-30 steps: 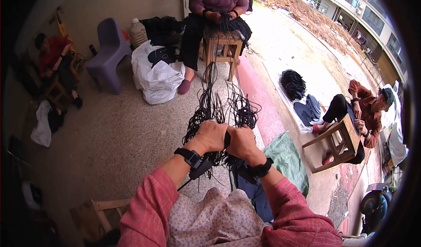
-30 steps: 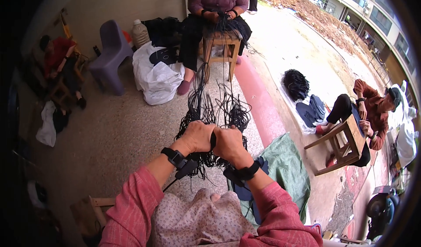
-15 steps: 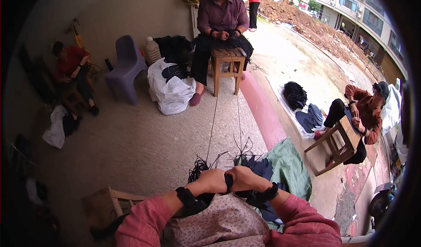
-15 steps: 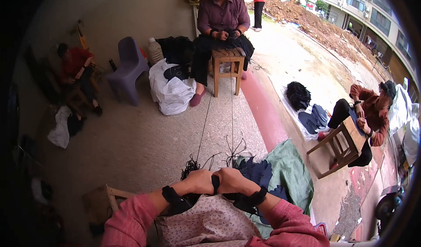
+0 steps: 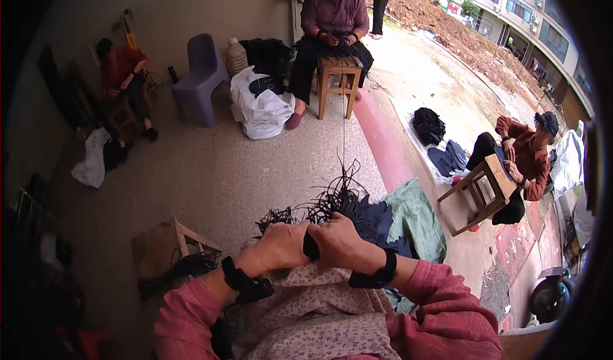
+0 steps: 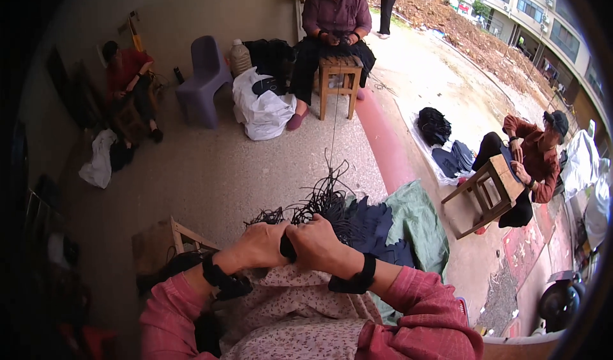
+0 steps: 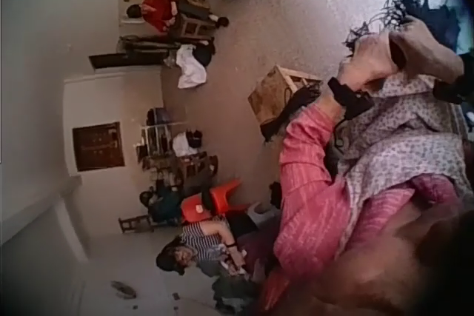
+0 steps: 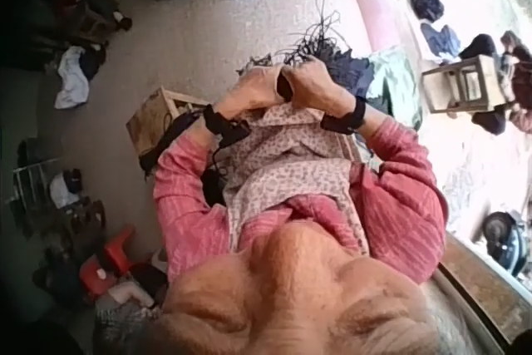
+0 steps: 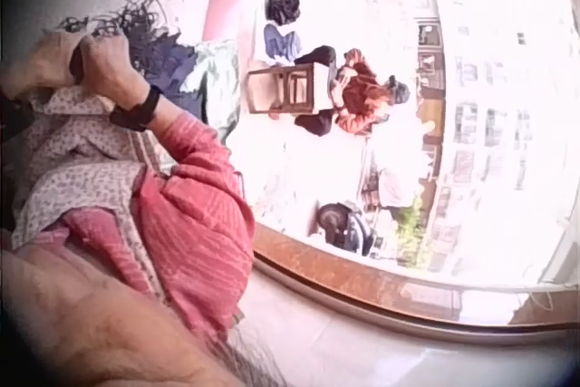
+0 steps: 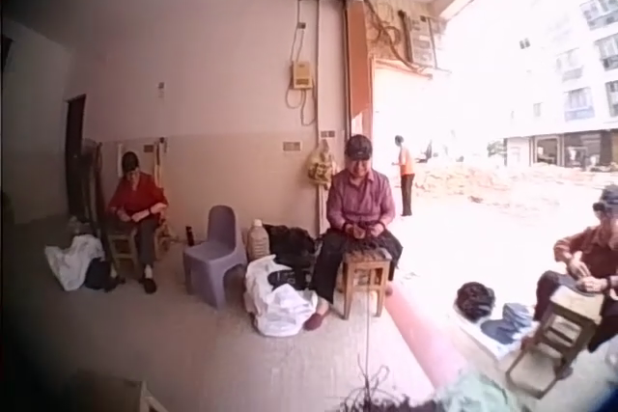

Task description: Hand-stitching and threading decorative laces onto shoe upper components.

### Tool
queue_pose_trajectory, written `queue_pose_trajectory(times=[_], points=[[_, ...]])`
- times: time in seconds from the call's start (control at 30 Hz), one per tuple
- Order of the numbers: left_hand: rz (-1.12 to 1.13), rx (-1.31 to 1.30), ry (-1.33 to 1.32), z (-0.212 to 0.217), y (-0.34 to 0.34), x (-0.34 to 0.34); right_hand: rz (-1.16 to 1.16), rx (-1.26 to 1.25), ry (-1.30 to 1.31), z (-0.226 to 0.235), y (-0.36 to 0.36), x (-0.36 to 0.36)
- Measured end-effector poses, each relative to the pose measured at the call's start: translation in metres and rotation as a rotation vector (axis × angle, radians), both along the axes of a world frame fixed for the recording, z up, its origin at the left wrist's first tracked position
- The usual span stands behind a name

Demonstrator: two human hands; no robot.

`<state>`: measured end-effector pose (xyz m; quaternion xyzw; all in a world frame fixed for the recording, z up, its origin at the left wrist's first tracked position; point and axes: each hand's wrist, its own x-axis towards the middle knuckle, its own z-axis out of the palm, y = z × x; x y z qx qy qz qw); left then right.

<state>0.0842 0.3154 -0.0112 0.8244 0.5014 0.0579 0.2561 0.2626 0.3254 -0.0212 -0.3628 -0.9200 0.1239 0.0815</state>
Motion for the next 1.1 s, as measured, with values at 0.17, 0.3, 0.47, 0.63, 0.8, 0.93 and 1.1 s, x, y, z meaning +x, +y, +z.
queue_pose_trajectory(times=[0.17,0.3,0.47,0.63,0.8,0.93,1.1], points=[[-0.158,0.293,-0.052,0.028,0.029,-0.023,-0.006,0.223,0.063,-0.025,-0.028,0.012],[0.237,0.215,-0.263,0.026,0.104,0.035,-0.004,0.274,0.068,-0.036,-0.029,0.016],[0.294,-0.391,-0.801,-0.070,0.204,0.076,0.073,0.346,0.150,-0.041,-0.041,0.009],[0.543,-0.755,-1.256,-0.045,0.220,0.102,0.050,0.348,0.203,-0.047,-0.035,0.017],[0.159,0.253,-0.922,-0.040,0.162,0.112,0.003,0.315,0.199,-0.046,-0.027,0.020],[-0.135,0.434,-0.530,-0.028,0.102,0.086,0.045,0.334,0.181,-0.045,-0.036,0.021],[-0.378,0.199,-0.534,-0.028,0.049,0.070,0.046,0.557,0.304,-0.051,-0.038,0.015]])
